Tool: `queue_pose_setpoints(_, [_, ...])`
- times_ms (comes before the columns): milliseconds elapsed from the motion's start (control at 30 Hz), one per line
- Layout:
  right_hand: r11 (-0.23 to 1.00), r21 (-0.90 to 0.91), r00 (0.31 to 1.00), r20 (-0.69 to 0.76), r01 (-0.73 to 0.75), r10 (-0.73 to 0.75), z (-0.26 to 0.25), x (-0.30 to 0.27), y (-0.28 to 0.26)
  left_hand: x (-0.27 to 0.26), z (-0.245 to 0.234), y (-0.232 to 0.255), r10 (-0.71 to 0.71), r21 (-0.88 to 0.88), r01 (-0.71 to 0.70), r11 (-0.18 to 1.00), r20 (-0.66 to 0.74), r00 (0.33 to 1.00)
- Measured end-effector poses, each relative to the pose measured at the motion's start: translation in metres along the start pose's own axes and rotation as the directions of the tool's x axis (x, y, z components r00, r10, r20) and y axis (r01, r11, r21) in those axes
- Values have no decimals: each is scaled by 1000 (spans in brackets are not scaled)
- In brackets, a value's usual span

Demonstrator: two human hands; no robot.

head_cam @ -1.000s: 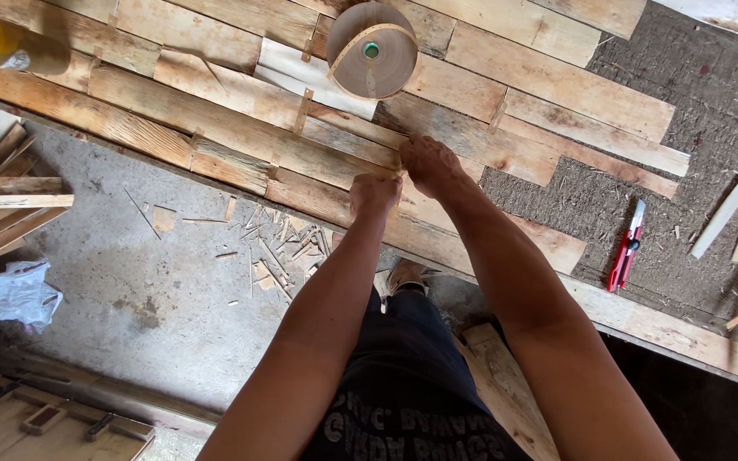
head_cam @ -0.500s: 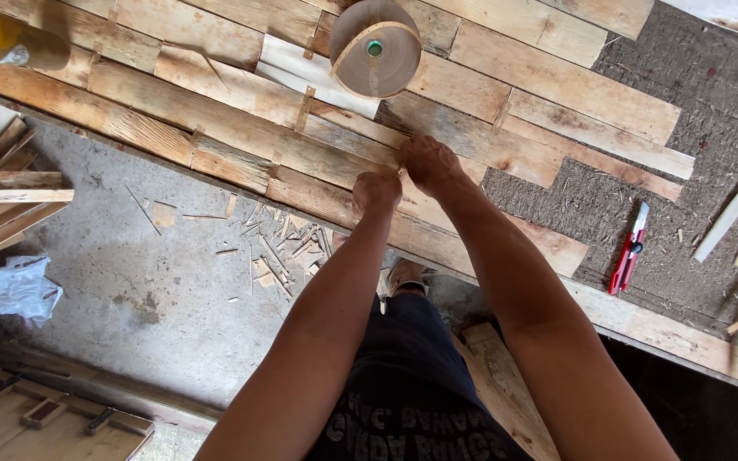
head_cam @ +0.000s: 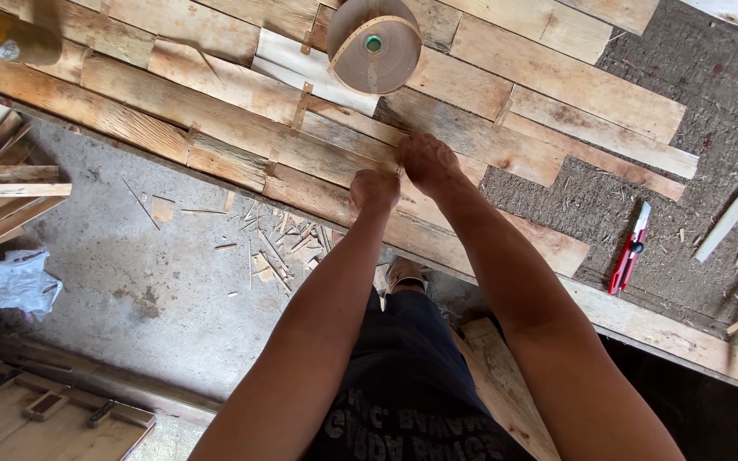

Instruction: Sorting and organizing thin wood strips and veneers on a workbench in a workshop.

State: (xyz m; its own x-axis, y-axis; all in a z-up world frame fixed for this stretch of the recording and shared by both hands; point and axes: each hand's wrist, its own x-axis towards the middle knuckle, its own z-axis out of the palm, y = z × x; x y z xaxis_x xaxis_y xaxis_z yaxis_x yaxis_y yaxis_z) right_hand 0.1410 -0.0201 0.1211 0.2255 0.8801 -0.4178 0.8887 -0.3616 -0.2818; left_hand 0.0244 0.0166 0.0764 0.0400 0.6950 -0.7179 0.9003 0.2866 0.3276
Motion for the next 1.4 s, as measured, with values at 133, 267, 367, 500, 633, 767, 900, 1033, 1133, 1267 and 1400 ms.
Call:
queue_pose_setpoints(133, [1000,16,1000,-19,-10,10,-10,-2,-4,9,10,-5,11,-25,-12,1000,-45,999])
queue_pose_setpoints(267, [973,201,993,-16,-112,117,-31,-5,-13,13,10,-6,18,92,-16,996,-20,1000])
queue_pose_setpoints(367, [966,205,988,18,-156,155,-35,-10,-15,4,1,-2,13,88,-13,996,1,1000])
queue_pose_setpoints(500, [907,387,974,-78,-168,213,-3,2,14,18,6,-1,-9,126,-1,992,74,997])
queue_pose_setpoints(633, [904,405,978,-90,-136,188,-8,3,7,26,16,-6,15,213,-31,977,77,997])
queue_pose_setpoints(767, [932,283,965,-60,-227,254,-19,1,-17,16,7,-2,13,174,-15,985,12,1000])
queue_pose_setpoints(900, [934,222,951,-62,-282,302,-17,-4,-16,16,10,-7,-5,43,3,999,46,999])
queue_pose_setpoints(1033, [890,372,949,-68,-264,309,-7,2,6,8,0,-3,12,34,-14,999,58,998])
queue_pose_setpoints(1133, [879,425,953,-101,-218,285,-10,-1,9,-4,-4,0,3,27,-5,1000,65,998])
queue_pose_setpoints(1267, [924,320,966,-82,-208,245,-10,-2,-4,12,8,-3,-11,15,11,1000,-30,999])
queue_pose_setpoints(1400, [965,194,966,-156,-176,208,4,1,-5,43,39,-17,-32,-30,31,999,-24,999])
